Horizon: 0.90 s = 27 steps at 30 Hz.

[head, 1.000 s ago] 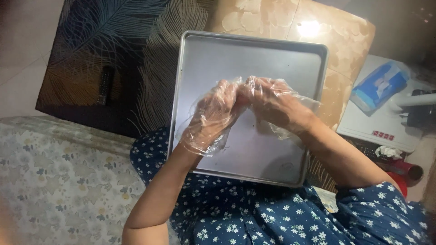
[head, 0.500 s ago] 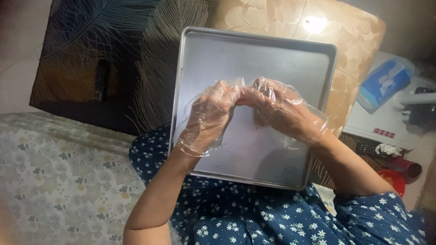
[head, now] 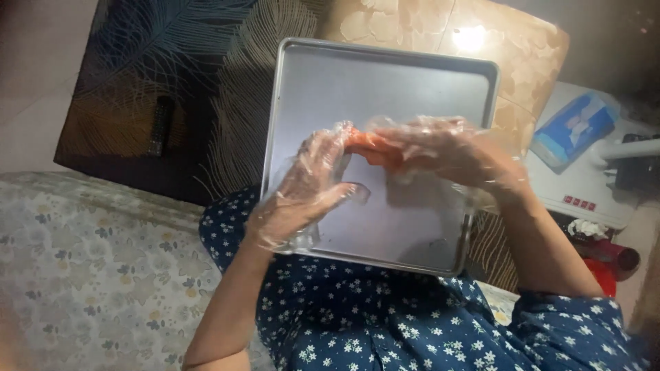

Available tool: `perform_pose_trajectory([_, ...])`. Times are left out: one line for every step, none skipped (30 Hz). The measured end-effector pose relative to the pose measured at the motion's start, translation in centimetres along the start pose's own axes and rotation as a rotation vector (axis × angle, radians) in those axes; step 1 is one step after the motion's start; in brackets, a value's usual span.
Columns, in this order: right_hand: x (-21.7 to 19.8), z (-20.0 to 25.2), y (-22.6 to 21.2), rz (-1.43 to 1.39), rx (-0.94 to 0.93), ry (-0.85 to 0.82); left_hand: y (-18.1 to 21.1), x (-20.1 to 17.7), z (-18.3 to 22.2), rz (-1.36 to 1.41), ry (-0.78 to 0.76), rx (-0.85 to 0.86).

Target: Kneading and shaping a small piece of orange dough on a metal tray while wearing plastic gloves.

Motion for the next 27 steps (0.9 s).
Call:
perform_pose_trajectory([0.2, -0.3, 0.4, 0.003, -0.003, -0.001, 1.0, 0.0, -0.1, -0.003, 0.002, 0.003])
perform_pose_trajectory([0.4, -0.6, 1.1, 0.255, 0.078, -0.059, 2.0, -0.2, -0.3, -0.075, 0.069, -0.015])
perform_pose_trajectory([0.6, -0.8, 1.8, 0.506, 0.162, -0.115, 2.9, -0.3, -0.4, -0.145, 0.135, -0.033])
perform_pose_trajectory([0.6, -0.9, 2.4, 0.509, 0.161, -0.115, 2.7, 0.3, -0.7, -0.145, 0.136, -0.031])
perform_pose_trajectory([0.6, -0.9, 3.3, 0.758, 0.244, -0.170, 2.5, 0.8, -1.0, -0.223, 0.202, -0.004])
perform_pose_trajectory([0.4, -0.9, 4.2, 1.007, 0.327, -0.225, 2.2, 1.2, -1.3, -0.301, 0.268, 0.023])
perform_pose_trajectory([0.4, -0.8, 5.0, 1.004, 0.327, -0.225, 2.0, 1.6, -1.5, -0.301, 0.267, 0.021])
perform_pose_trajectory([0.1, -0.6, 6.0, 1.250, 0.411, -0.280, 1.8, 1.7, -1.6, -0.309, 0.328, 0.023])
perform_pose_trajectory([-0.3, -0.5, 6.9, 1.498, 0.493, -0.334, 1.6, 1.8, -1.8, -0.317, 0.390, 0.027])
perform_pose_trajectory([-0.6, -0.2, 8.0, 1.497, 0.493, -0.334, 1.2, 1.9, -2.2, -0.317, 0.390, 0.026])
perform_pose_trajectory([-0.8, 0.1, 9.2, 1.511, 0.522, -0.361, 0.7, 2.0, -2.4, -0.259, 0.371, 0.043])
perform_pose_trajectory([-1.1, 0.5, 10.4, 1.524, 0.551, -0.387, 0.2, 2.1, -2.7, -0.201, 0.353, 0.059])
perform_pose_trajectory([-1.2, 0.3, 10.2, 1.522, 0.552, -0.387, -0.1, 2.0, -2.8, -0.200, 0.351, 0.058])
perform_pose_trajectory([-1.3, 0.2, 9.9, 1.494, 0.543, -0.350, -0.5, 1.9, -2.9, -0.164, 0.301, 0.055])
perform_pose_trajectory([-1.4, 0.0, 9.7, 1.466, 0.534, -0.314, -0.8, 1.9, -3.0, -0.127, 0.252, 0.051])
perform_pose_trajectory([-1.4, -0.3, 9.3, 1.464, 0.536, -0.315, -0.7, 2.1, -3.3, -0.126, 0.250, 0.049])
perform_pose_trajectory([-1.5, -0.5, 8.8, 1.422, 0.522, -0.261, -0.6, 2.2, -3.6, -0.226, 0.286, 0.044])
perform_pose_trajectory([-1.5, -0.8, 8.3, 1.380, 0.508, -0.207, -0.4, 2.3, -3.8, -0.327, 0.322, 0.040])
perform_pose_trajectory([-1.5, -1.0, 7.9, 1.375, 0.510, -0.209, -0.8, 2.4, -4.0, -0.325, 0.319, 0.036])
perform_pose_trajectory([-1.5, -1.2, 7.4, 1.331, 0.497, -0.157, -1.2, 2.6, -4.2, -0.339, 0.292, -0.005])
perform_pose_trajectory([-1.5, -1.5, 6.8, 1.288, 0.484, -0.105, -1.6, 2.8, -4.5, -0.355, 0.266, -0.045])
perform_pose_trajectory([-1.6, -1.6, 6.7, 1.285, 0.485, -0.106, -0.8, 2.8, -4.6, -0.353, 0.264, -0.048])
perform_pose_trajectory([-1.7, -1.8, 6.4, 1.242, 0.472, -0.054, 0.2, 2.6, -4.7, -0.513, 0.369, -0.062])
perform_pose_trajectory([-1.8, -1.9, 6.0, 1.199, 0.458, -0.002, 1.2, 2.4, -4.8, -0.674, 0.474, -0.075])
perform_pose_trajectory([-1.8, -1.9, 6.3, 1.199, 0.459, -0.001, 0.5, 1.8, -4.6, -0.673, 0.474, -0.074])
perform_pose_trajectory([-1.8, -1.9, 6.4, 1.128, 0.416, 0.061, -0.5, 1.5, -4.5, -0.523, 0.298, -0.089])
perform_pose_trajectory([-1.8, -1.9, 6.5, 1.056, 0.374, 0.122, -1.3, 1.3, -4.3, -0.370, 0.123, -0.104])
Point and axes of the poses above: each hand's wrist, its own z-axis away from the middle knuckle, its own x-axis out of the palm, y = z × x, the point moved 3 cm from there along -z, towards the middle knuckle, and after that the axes turned 8 degrees about -x, right-handed, at the moved point
